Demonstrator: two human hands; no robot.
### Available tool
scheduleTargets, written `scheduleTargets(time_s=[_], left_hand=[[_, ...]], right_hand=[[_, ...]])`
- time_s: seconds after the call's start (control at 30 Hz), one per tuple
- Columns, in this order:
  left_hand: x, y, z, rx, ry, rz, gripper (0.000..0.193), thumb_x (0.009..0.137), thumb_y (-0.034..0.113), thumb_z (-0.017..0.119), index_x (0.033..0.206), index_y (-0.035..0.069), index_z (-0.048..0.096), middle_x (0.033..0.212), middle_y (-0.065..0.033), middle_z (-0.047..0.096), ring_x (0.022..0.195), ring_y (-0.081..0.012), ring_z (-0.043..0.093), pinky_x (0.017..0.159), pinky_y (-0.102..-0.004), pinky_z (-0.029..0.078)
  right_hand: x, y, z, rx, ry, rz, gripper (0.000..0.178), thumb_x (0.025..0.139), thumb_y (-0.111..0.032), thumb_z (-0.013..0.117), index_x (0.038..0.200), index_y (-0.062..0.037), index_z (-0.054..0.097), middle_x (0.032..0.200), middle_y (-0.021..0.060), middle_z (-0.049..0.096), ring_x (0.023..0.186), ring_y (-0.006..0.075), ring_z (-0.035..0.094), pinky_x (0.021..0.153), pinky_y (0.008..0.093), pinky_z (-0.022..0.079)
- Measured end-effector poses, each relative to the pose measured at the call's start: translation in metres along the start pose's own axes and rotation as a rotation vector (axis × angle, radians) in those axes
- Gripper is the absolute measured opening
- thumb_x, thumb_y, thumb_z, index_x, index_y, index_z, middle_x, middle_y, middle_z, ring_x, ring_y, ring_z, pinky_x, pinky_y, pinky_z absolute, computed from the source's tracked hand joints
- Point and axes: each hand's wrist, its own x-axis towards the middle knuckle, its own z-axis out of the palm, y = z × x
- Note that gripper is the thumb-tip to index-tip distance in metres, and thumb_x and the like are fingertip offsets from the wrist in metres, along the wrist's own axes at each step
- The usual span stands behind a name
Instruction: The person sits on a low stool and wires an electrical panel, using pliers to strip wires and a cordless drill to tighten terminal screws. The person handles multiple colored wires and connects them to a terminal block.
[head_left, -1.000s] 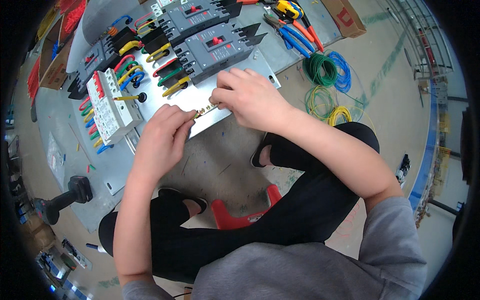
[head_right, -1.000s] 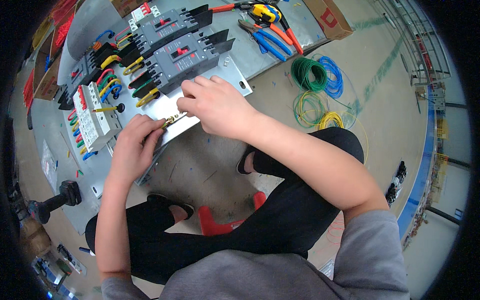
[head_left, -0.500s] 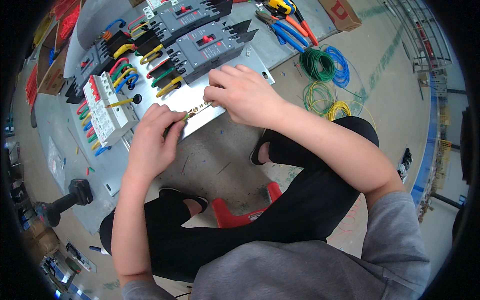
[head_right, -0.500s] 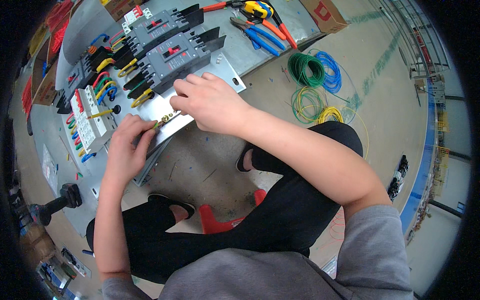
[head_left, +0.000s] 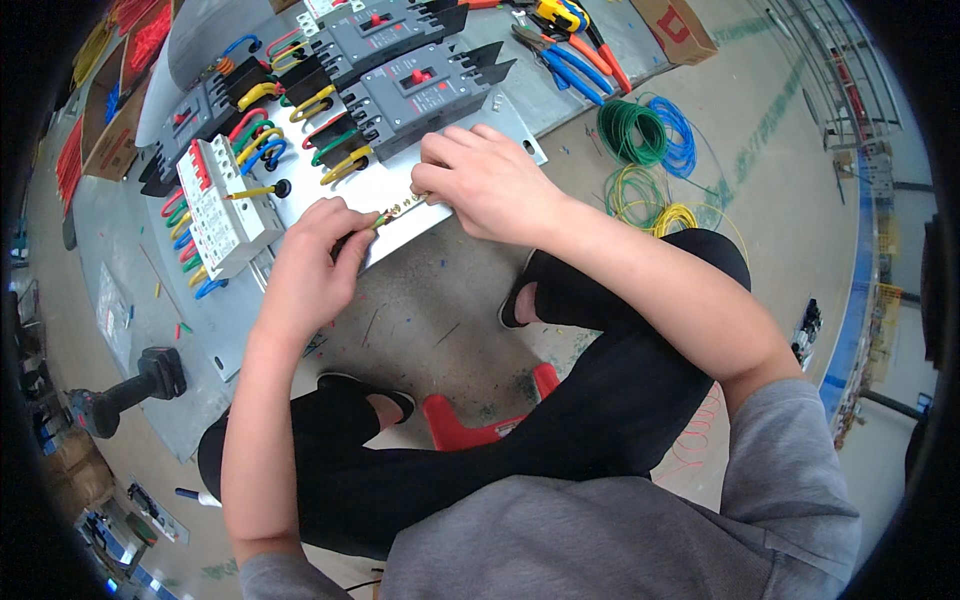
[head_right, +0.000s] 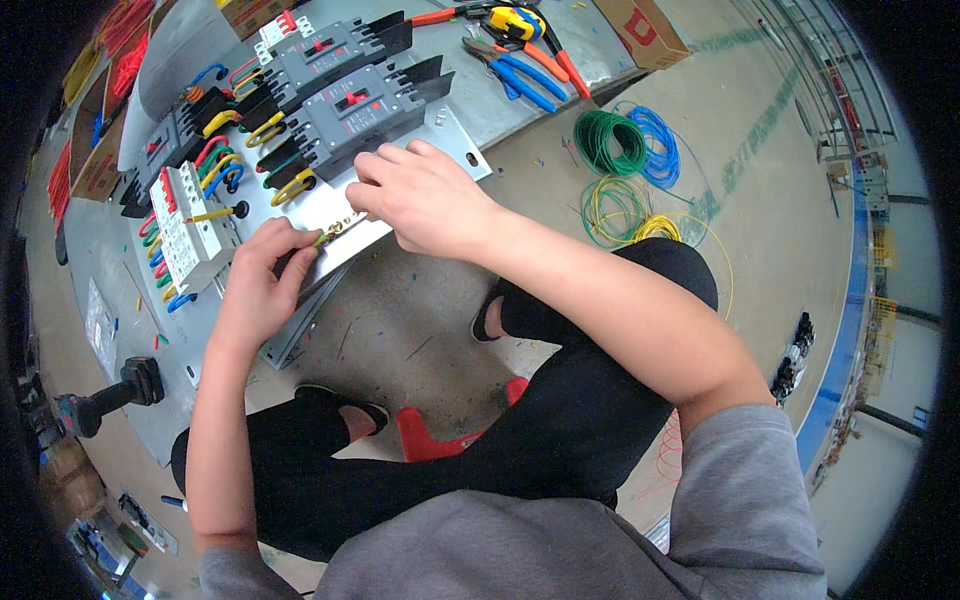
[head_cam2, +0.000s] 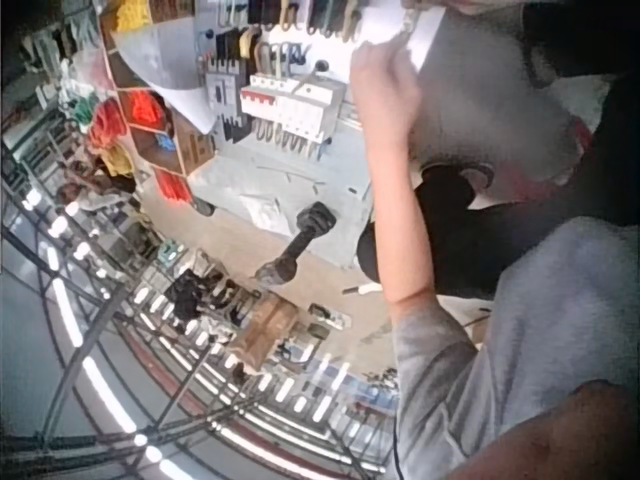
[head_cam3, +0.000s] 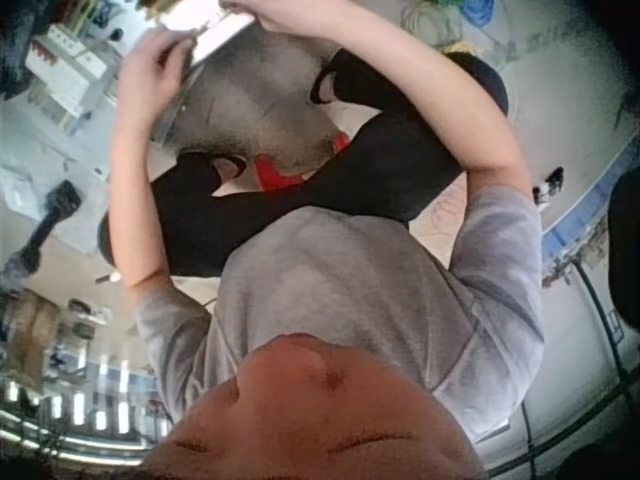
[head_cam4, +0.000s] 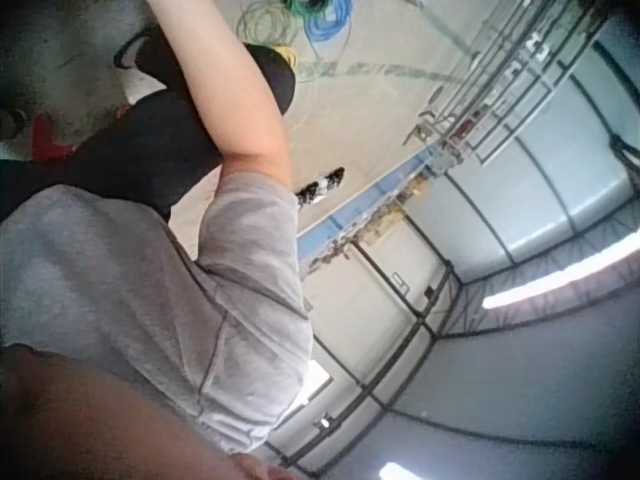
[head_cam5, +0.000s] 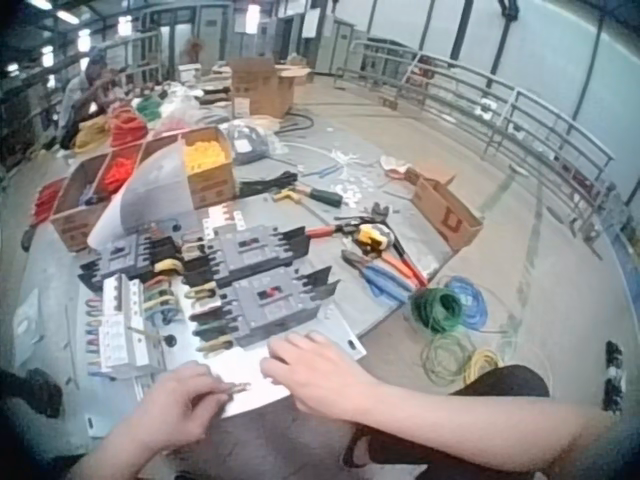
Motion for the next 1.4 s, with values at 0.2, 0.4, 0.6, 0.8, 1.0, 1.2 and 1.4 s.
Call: scheduleTargets(time_s=[0.2,0.4,0.6,0.8,1.0,1.2,1.4], left_hand=[[-0.003,0.001,0.002,-0.045,0.023,-0.049,0.014,0.098,0.001,0.072,0.111,-0.004,0.075,0.091,-0.0148,0.062,0.083,-0.0272,0.061,0.075,-0.0366,0.049],[-0.009,-0.004,0.007,-0.010,0.083,-0.018,0.012,0.100,0.003,0.070,0.109,-0.005,0.070,0.094,-0.0167,0.062,0.087,-0.0308,0.063,0.079,-0.0386,0.051],[-0.021,0.003,0.015,-0.053,0.164,-0.093,0.010,0.103,0.005,0.066,0.110,-0.002,0.068,0.099,-0.0183,0.061,0.090,-0.0334,0.062,0.084,-0.0398,0.051],[-0.026,-0.006,0.032,-0.241,0.236,-0.312,0.019,0.106,0.017,0.070,0.111,-0.001,0.070,0.099,-0.0097,0.058,0.090,-0.0212,0.062,0.082,-0.0355,0.050],[-0.017,-0.001,0.036,-0.218,0.263,-0.295,0.025,0.104,0.024,0.072,0.115,0.002,0.080,0.097,-0.0115,0.060,0.090,-0.0243,0.061,0.085,-0.0369,0.051],[-0.017,-0.001,0.037,-0.180,0.297,-0.238,0.023,0.101,0.022,0.075,0.110,0.002,0.082,0.089,-0.0116,0.065,0.087,-0.0260,0.061,0.081,-0.0384,0.051],[-0.011,-0.001,0.023,-0.029,0.249,-0.075,0.021,0.099,0.017,0.075,0.104,-0.001,0.084,0.081,-0.0144,0.070,0.085,-0.0310,0.061,0.079,-0.0432,0.050]], right_hand=[[0.000,-0.001,0.005,-0.001,0.000,-0.011,0.030,0.079,-0.006,0.077,0.105,-0.0147,0.066,0.107,0.0026,0.061,0.109,0.0245,0.063,0.090,0.0416,0.050],[0.001,-0.008,0.000,0.013,-0.013,0.020,0.029,0.078,-0.005,0.076,0.104,-0.0142,0.066,0.108,0.0060,0.061,0.112,0.0285,0.064,0.092,0.0441,0.051],[-0.002,-0.008,-0.009,0.154,-0.025,0.094,0.017,0.086,-0.011,0.072,0.102,-0.0106,0.071,0.108,0.0099,0.063,0.111,0.0315,0.064,0.092,0.0465,0.053],[0.017,0.004,-0.060,0.192,-0.097,0.211,0.022,0.086,-0.014,0.064,0.101,-0.0089,0.078,0.105,0.0148,0.075,0.108,0.0341,0.072,0.095,0.0488,0.058],[-0.002,0.123,-0.101,-0.121,-0.189,0.832,0.051,0.092,-0.025,0.067,0.141,-0.0086,0.068,0.141,0.0217,0.070,0.133,0.0392,0.066,0.111,0.0498,0.055],[-0.021,0.189,-0.076,-0.010,-0.410,0.941,0.077,0.085,-0.049,0.082,0.143,-0.0011,0.067,0.140,0.0269,0.070,0.130,0.0386,0.068,0.112,0.0438,0.054],[-0.003,0.172,-0.086,0.020,-0.312,1.071,0.079,0.087,-0.056,0.075,0.140,0.0016,0.068,0.137,0.0306,0.071,0.126,0.0412,0.071,0.106,0.0441,0.056]])
